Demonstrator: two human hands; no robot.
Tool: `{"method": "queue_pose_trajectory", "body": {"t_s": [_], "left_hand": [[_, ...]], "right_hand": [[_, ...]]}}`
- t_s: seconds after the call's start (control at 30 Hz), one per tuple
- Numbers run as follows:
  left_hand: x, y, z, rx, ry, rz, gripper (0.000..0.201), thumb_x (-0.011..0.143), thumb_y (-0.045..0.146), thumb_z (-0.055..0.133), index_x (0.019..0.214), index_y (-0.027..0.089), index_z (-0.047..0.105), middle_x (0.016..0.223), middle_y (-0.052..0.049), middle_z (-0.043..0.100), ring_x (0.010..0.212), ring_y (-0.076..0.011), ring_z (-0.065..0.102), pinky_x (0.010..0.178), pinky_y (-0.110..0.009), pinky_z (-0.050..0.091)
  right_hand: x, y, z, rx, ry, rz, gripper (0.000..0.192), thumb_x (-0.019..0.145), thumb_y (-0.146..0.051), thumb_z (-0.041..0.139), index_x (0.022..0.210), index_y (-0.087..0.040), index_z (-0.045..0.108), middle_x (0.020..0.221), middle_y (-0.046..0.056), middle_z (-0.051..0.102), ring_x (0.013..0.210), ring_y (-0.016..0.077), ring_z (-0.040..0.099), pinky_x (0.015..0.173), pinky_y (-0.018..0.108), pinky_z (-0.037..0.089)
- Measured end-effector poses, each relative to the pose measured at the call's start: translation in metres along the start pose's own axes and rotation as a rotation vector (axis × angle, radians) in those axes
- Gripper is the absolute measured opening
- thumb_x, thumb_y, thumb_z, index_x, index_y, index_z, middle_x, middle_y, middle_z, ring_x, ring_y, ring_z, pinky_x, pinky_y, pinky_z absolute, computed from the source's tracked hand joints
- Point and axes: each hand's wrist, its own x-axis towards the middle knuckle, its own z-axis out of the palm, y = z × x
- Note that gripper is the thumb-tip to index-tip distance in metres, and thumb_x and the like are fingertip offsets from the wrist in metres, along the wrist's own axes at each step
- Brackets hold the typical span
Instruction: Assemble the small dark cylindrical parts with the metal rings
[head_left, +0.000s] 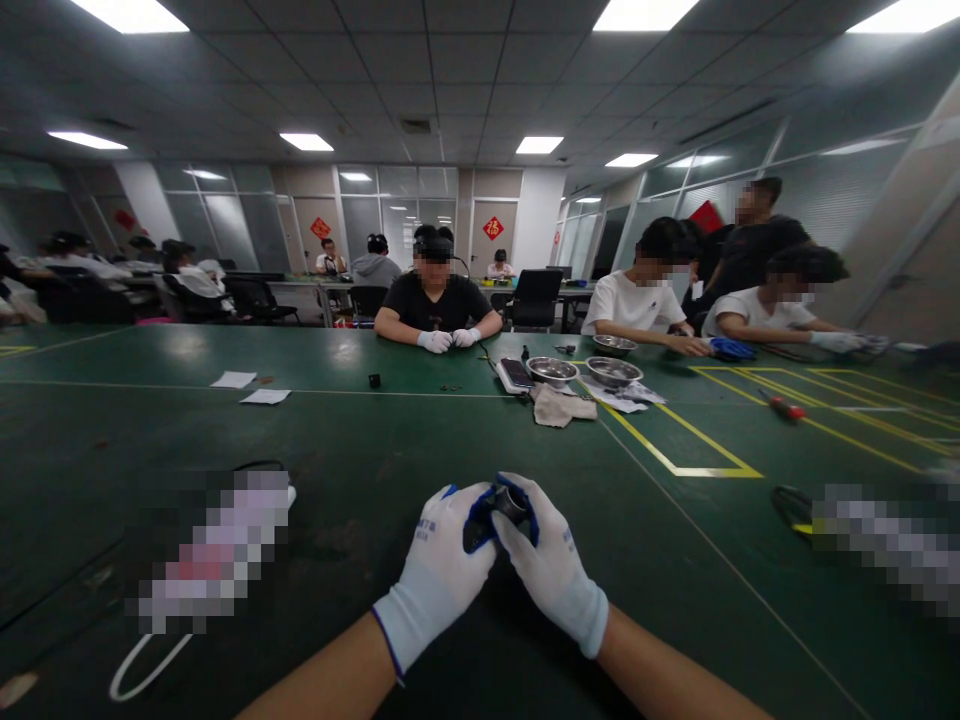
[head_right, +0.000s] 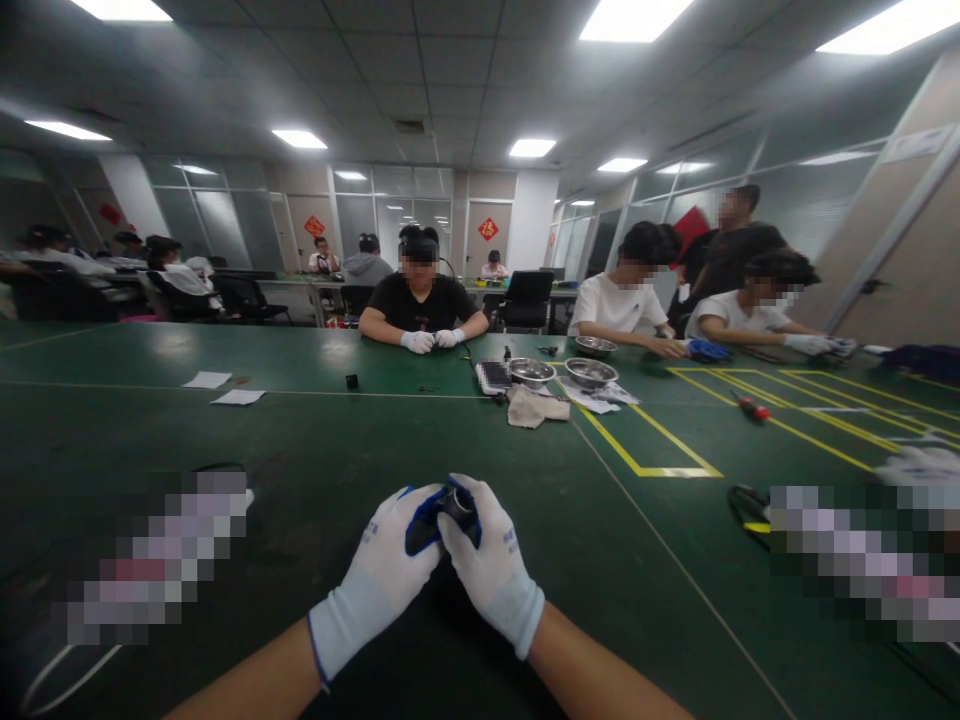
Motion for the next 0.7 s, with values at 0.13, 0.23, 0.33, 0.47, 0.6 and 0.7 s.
{"method": "queue_pose_trajectory", "body": {"t_s": [0.13,0.23,0.33,0.47,0.6,0.7], "left_hand": [[-0.0002,0.0001,0.0004,-0.001,0.002,0.04,0.05,0.081,0.015,0.066,0.13,0.024,0.068,0.13,-0.008,0.073,0.128,-0.0313,0.064,0.118,-0.058,0.043],[0.0001,-0.0015,0.0018,-0.001,-0.001,0.046,0.049,0.081,0.016,0.067,0.129,0.025,0.068,0.129,-0.008,0.074,0.127,-0.0306,0.065,0.118,-0.056,0.043],[0.0006,-0.0034,0.0032,-0.004,-0.006,0.035,0.048,0.081,0.017,0.068,0.129,0.024,0.069,0.129,-0.009,0.074,0.127,-0.0313,0.065,0.117,-0.056,0.045],[0.0012,-0.0047,0.0046,-0.02,0.012,0.015,0.045,0.083,0.019,0.069,0.127,0.024,0.07,0.127,-0.009,0.074,0.125,-0.0316,0.065,0.114,-0.056,0.047],[0.0014,-0.0028,0.0037,-0.023,-0.001,-0.016,0.041,0.085,0.022,0.067,0.126,0.023,0.071,0.126,-0.01,0.074,0.124,-0.0313,0.066,0.113,-0.055,0.048],[0.0015,0.0011,0.0003,-0.021,-0.011,-0.032,0.038,0.087,0.024,0.066,0.124,0.023,0.072,0.124,-0.009,0.075,0.122,-0.0311,0.066,0.112,-0.055,0.049]], "right_hand": [[-0.0007,0.004,0.0005,0.013,0.038,-0.008,0.039,0.094,-0.04,0.061,0.128,-0.022,0.062,0.113,0.01,0.074,0.106,0.0271,0.072,0.093,0.043,0.061],[-0.0005,0.0056,0.0009,0.009,0.075,-0.019,0.038,0.094,-0.039,0.061,0.127,-0.022,0.063,0.108,0.009,0.075,0.101,0.026,0.073,0.09,0.042,0.062],[-0.0004,0.0048,0.001,0.003,0.081,-0.023,0.038,0.094,-0.04,0.061,0.127,-0.022,0.062,0.106,0.008,0.074,0.099,0.0257,0.073,0.089,0.042,0.062],[-0.0003,0.0021,0.0015,-0.009,0.086,-0.009,0.038,0.094,-0.039,0.06,0.128,-0.022,0.062,0.106,0.009,0.073,0.097,0.0258,0.072,0.088,0.042,0.062],[-0.0002,0.0008,0.0023,-0.019,0.096,-0.01,0.039,0.093,-0.038,0.061,0.129,-0.022,0.061,0.107,0.009,0.072,0.098,0.026,0.071,0.089,0.043,0.061],[-0.0003,0.0023,0.0027,-0.014,0.093,-0.014,0.04,0.093,-0.038,0.06,0.13,-0.022,0.06,0.107,0.009,0.071,0.098,0.0257,0.071,0.089,0.044,0.061]]}}
